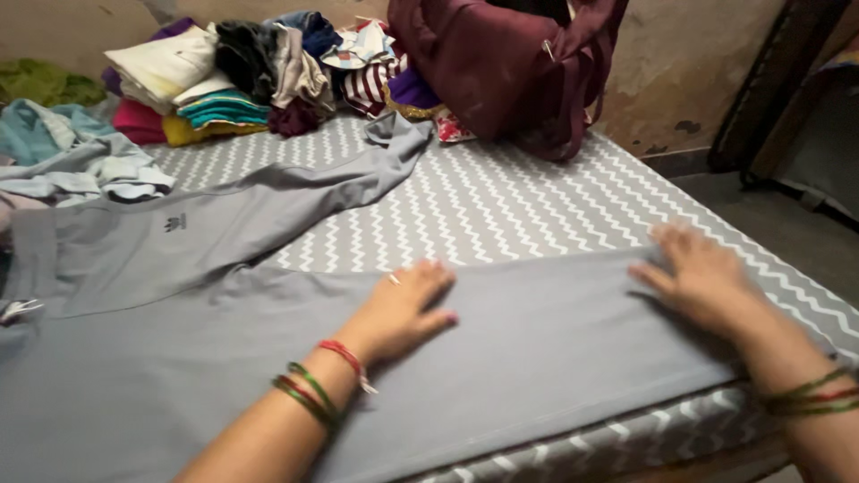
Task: The person picks up a pair of gray pants and a white shirt from a pile on a bed, smooths them out, and folds each one by hand.
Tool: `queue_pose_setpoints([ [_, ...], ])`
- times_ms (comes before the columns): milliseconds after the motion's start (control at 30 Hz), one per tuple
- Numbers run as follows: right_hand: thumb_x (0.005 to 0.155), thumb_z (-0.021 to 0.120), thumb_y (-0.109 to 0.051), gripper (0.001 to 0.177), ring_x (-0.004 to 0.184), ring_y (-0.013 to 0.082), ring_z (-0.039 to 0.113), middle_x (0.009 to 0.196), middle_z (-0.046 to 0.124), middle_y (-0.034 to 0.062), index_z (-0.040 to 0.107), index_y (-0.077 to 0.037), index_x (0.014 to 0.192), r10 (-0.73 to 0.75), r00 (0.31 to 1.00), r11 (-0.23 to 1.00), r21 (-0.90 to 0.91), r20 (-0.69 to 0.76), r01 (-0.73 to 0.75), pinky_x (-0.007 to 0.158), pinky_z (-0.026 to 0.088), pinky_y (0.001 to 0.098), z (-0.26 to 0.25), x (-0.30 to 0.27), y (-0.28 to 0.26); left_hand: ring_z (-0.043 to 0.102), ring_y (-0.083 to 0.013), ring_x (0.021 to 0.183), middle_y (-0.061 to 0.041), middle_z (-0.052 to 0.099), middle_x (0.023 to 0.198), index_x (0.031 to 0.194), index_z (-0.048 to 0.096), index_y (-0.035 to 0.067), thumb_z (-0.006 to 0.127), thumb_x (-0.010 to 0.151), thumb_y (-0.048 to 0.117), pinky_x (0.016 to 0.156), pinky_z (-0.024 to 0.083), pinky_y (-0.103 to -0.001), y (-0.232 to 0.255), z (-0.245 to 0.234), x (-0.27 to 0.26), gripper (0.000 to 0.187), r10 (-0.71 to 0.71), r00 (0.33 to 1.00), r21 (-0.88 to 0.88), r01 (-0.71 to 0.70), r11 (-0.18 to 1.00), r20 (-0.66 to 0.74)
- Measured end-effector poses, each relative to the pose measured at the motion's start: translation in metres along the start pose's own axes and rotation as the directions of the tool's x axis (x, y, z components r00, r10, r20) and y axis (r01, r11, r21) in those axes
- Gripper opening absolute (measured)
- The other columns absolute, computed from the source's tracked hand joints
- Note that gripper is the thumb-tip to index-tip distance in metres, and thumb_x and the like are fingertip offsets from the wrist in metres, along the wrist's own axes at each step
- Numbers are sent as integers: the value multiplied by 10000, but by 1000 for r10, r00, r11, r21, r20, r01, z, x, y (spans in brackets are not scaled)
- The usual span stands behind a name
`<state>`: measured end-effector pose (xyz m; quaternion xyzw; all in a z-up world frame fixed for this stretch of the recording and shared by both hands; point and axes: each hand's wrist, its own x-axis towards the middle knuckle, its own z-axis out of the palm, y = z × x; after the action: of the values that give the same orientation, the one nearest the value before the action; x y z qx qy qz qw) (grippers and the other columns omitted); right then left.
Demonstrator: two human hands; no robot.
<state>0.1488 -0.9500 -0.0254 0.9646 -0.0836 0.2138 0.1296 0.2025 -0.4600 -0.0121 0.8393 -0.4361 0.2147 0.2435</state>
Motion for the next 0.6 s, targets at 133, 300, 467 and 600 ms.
queue_pose_setpoints([
  [133, 910, 417, -737, 877, 1515, 281, 294, 1640, 335, 123, 376, -149, 1560, -40, 984, 982, 187, 175, 7, 1210, 249, 433, 29, -16, -9, 341, -347, 1486, -171, 444, 1564, 1451, 537, 113, 582, 950, 536, 1193, 245, -471, 13, 7, -5, 656, -86, 972, 82, 70, 994, 221],
  [300, 872, 448, -744, 879, 1517, 288, 290, 1631, 329, 104, 380, -188, 1550, 2, 967, 982, 183, 256, -51, 1184, 261, 482, 19, -2, -10, 365, -352, 1449, -166, 452, 1540, 1436, 553, 127, 597, 937, 524, 1151, 276, -474, 4, -15, -21, 639, -108, 965, 38, 102, 994, 239],
  [467, 904, 492, -732, 794, 1410, 341, 530, 1507, 567, 147, 588, -182, 1468, 47, 891, 977, 167, 452, -136, 1157, 436, 511, -14, 46, -61, 647, -311, 1128, -107, 705, 1173, 1135, 711, 125, 663, 937, 418, 968, 507, -427, -47, -64, -36, 357, -240, 958, 120, 223, 967, 159],
  [600, 914, 630, -563, 706, 1352, 367, 546, 1471, 561, 196, 584, -69, 1416, -164, 936, 899, 439, 312, 11, 1130, 438, 440, -16, 95, -144, 664, -313, 1060, -92, 726, 1096, 1084, 730, 135, 692, 895, 345, 893, 515, -445, -97, -88, -42, 285, -288, 957, 163, 289, 943, -29],
])
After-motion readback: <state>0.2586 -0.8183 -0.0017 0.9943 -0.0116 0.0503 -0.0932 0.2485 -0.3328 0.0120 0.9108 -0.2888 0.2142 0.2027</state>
